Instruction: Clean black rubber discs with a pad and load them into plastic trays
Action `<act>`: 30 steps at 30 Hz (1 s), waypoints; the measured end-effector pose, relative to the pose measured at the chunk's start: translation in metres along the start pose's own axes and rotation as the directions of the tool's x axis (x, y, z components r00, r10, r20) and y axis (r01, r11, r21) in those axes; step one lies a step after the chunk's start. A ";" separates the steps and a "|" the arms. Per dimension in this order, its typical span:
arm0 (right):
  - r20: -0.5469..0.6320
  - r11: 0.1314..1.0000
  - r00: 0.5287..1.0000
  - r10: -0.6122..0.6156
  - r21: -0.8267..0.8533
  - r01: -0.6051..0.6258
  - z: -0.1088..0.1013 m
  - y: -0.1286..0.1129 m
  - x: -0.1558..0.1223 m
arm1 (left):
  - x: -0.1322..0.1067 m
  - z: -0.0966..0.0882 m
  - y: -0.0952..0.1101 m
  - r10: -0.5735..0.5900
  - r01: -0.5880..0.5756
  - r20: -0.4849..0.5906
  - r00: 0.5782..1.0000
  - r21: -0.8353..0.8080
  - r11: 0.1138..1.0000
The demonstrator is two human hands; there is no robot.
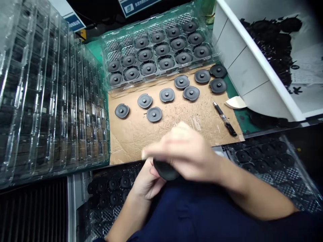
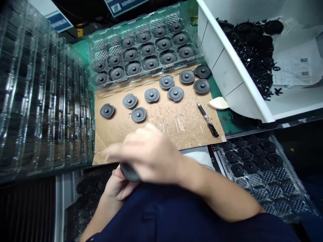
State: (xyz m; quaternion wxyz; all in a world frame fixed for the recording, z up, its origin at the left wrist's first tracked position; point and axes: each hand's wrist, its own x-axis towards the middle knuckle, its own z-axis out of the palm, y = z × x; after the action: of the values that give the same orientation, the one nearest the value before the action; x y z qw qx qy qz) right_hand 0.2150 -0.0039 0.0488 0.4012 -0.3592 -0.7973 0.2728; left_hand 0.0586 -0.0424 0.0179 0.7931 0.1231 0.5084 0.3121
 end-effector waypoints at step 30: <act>-0.107 0.970 0.966 0.236 -0.036 -0.241 0.004 -0.019 -0.017 | 0.006 0.019 -0.005 0.135 -0.132 0.034 0.990 -0.075 0.988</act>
State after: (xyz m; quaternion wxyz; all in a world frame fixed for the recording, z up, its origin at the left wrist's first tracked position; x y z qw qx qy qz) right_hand 0.2119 -0.0296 0.0526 0.3969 -0.4755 -0.7331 0.2810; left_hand 0.0796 -0.0405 0.0196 0.7840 0.1343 0.4719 0.3803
